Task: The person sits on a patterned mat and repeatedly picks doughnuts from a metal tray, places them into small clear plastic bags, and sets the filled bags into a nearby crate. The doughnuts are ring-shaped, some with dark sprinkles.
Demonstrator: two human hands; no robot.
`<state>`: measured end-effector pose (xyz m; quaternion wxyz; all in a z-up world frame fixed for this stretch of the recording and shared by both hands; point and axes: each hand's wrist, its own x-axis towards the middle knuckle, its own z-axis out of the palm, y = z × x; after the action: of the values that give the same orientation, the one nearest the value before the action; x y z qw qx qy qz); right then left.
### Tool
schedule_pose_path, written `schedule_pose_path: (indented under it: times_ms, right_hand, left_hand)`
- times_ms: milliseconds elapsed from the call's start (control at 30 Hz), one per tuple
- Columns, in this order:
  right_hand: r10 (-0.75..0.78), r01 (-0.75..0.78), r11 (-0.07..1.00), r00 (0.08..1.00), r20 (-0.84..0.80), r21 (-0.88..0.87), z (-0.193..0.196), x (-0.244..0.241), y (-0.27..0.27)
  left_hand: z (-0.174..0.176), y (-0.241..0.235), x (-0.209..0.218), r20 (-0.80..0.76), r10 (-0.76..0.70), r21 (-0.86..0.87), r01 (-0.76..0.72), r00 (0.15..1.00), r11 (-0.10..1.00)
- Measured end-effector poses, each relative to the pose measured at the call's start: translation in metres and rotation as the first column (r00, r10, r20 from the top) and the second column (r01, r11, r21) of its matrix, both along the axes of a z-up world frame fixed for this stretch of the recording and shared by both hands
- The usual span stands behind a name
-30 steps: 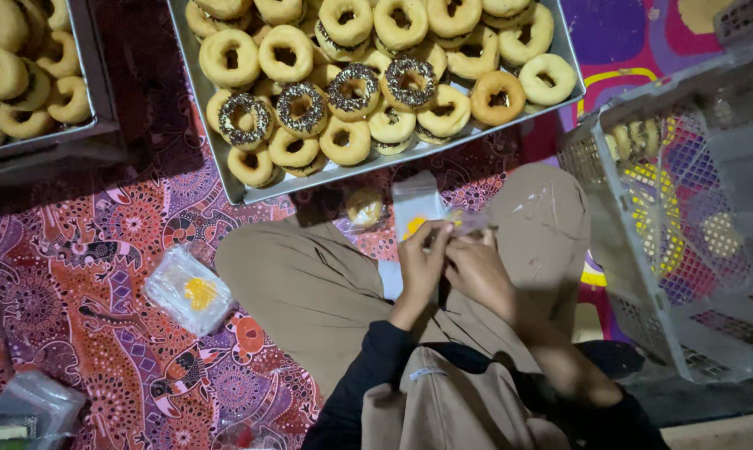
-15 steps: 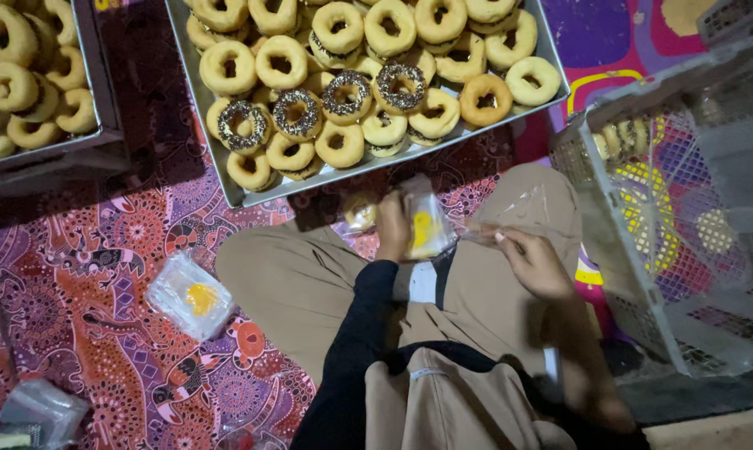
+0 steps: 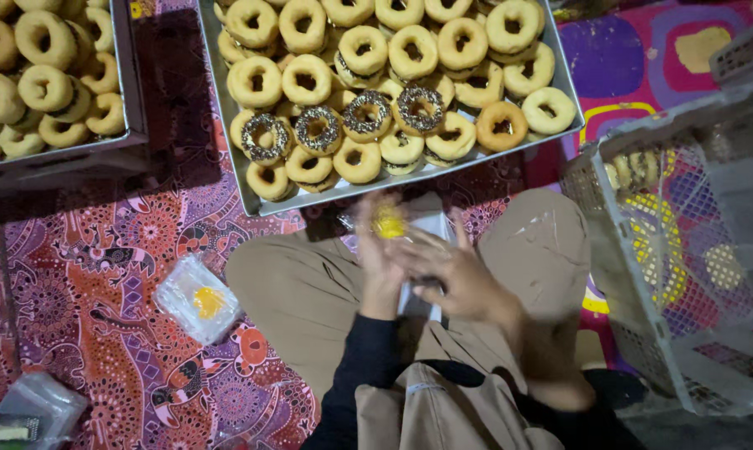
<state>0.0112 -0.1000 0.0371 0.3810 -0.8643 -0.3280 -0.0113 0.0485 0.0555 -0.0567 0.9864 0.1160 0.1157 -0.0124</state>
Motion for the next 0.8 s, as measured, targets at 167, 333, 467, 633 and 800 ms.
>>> schedule_pose_path:
  times_ms: [167, 333, 467, 633, 800]
  right_hand:
    - [-0.607, 0.612, 0.791, 0.781, 0.147, 0.011, -0.013, 0.122, -0.013]
    - [-0.61, 0.699, 0.707, 0.681, 0.404, -0.111, -0.048, 0.174, 0.002]
    - [-0.585, 0.562, 0.808, 0.803, 0.119, 0.176, -0.024, 0.133, 0.004]
    - [-0.378, 0.424, 0.854, 0.904, -0.2, 0.301, 0.044, 0.025, 0.023]
    - [-0.462, 0.464, 0.886, 0.872, 0.162, 0.027, 0.044, 0.007, 0.054]
  left_hand:
    - [-0.002, 0.079, 0.02, -0.184, 0.312, -0.122, -0.337, 0.932, 0.934]
    - [0.047, 0.093, 0.025, -0.294, 0.236, -0.3, -0.324, 0.926, 0.897]
    - [0.06, 0.093, 0.033, -0.345, 0.204, -0.457, -0.354, 0.916, 0.816]
    - [0.063, 0.068, 0.029, -0.367, 0.248, -0.524, -0.42, 0.897, 0.741]
    - [0.079, 0.008, -0.009, 0.056, 0.212, -0.178, -0.199, 0.976, 0.964]
